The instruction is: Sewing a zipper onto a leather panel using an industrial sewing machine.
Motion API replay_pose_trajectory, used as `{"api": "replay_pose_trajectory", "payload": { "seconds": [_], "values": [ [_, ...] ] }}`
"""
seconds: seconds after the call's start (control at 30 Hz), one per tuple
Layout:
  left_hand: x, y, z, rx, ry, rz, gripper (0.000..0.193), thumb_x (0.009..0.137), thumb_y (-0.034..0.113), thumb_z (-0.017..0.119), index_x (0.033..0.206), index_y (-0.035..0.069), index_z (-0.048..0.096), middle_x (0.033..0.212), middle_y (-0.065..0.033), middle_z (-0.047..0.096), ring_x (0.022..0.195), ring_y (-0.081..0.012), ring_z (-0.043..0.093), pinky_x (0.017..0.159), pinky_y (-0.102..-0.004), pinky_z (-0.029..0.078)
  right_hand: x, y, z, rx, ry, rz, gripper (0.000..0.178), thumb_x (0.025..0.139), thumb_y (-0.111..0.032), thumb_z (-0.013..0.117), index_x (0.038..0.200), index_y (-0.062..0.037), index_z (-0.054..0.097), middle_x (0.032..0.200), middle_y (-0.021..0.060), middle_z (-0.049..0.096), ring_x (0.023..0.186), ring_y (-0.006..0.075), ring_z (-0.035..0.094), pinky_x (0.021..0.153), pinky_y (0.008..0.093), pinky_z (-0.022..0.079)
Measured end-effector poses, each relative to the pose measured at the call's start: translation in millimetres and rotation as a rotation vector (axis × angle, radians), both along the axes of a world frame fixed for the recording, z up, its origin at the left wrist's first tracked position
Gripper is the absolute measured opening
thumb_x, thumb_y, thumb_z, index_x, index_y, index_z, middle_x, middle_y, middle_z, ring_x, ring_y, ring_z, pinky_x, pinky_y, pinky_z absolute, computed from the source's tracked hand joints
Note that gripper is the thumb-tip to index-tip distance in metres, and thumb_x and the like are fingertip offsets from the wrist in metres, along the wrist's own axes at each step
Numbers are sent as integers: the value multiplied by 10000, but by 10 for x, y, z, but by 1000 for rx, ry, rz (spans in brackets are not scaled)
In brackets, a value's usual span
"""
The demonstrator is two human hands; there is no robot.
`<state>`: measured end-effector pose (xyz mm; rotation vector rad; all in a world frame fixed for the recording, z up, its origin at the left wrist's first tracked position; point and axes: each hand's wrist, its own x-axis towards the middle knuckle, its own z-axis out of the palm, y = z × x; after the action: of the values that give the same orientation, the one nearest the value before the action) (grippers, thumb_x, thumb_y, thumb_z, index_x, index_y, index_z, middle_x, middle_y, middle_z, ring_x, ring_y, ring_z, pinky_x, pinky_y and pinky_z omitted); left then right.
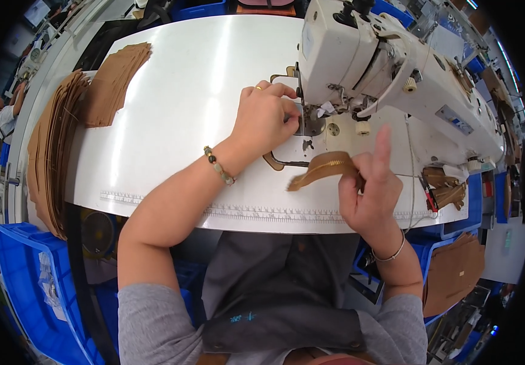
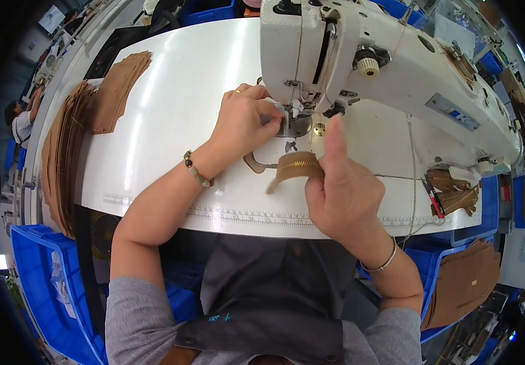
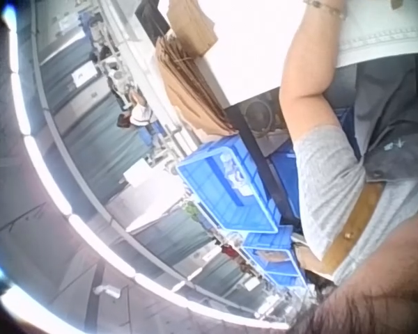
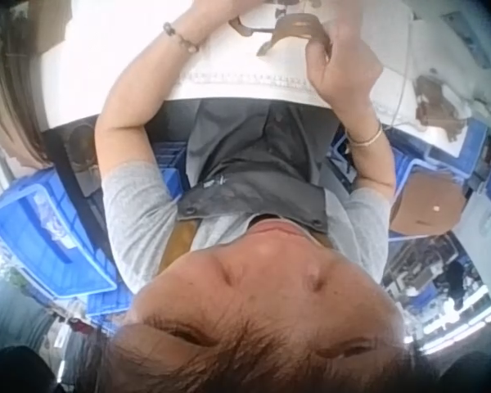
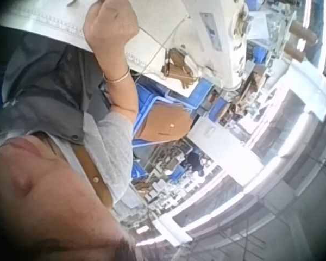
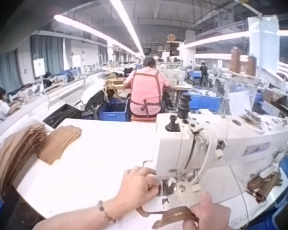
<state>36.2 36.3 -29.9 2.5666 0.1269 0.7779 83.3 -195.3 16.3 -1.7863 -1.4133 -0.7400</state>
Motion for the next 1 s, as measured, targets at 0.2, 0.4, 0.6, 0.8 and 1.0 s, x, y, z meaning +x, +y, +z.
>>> {"api": "replay_pose_trajectory", "payload": {
  "seconds": [0.2, 0.4, 0.6, 0.8, 1.0],
  "values": [
    [-13, 7, 40, -31, 13, 0, 125, 769, 139, 777, 873, 117, 843, 1117, -74, 741, 1067, -264, 635, 982, -418, 445, -25, 31, -1, -386, -125, -94, 835, 758, 70, 620, 1567, 91, 416, 752, 95, 645, 540, 221, 577, 539, 355, 495],
    [2, 23, 22, 7, 12, 18, 95, 772, 139, 767, 830, 136, 842, 1157, -14, 750, 1073, -248, 624, 985, -433, 444, 47, -39, -67, -105, -184, 28, 844, 734, 27, 661, 1555, 60, 466, 800, 40, 668, 507, 143, 519, 466, 302, 430],
    [-1, 28, 35, -41, 31, 12, 87, 776, 139, 767, 826, 137, 838, 1167, -18, 746, 1081, -250, 622, 1001, -439, 437, 73, 12, -31, -344, -178, -115, 852, 750, 64, 630, 1565, 120, 388, 801, 100, 673, 571, 238, 609, 560, 353, 512],
    [-15, 17, 43, -7, 18, -10, 115, 773, 141, 780, 868, 115, 840, 1156, -78, 739, 1096, -271, 633, 1022, -422, 439, 31, 25, -71, -145, -170, -11, 729, 745, 38, 665, 1465, 73, 561, 786, 27, 670, 503, 132, 504, 454, 298, 413],
    [-16, 150, 91, 1, 75, 49, 106, 787, 149, 775, 866, 116, 837, 1232, -64, 738, 1133, -267, 629, 1045, -426, 428, 7, -212, -17, -197, -203, 313, 595, 756, -20, 689, 1348, 5, 639, 866, 26, 699, 532, 123, 515, 460, 286, 396]
  ]
}}
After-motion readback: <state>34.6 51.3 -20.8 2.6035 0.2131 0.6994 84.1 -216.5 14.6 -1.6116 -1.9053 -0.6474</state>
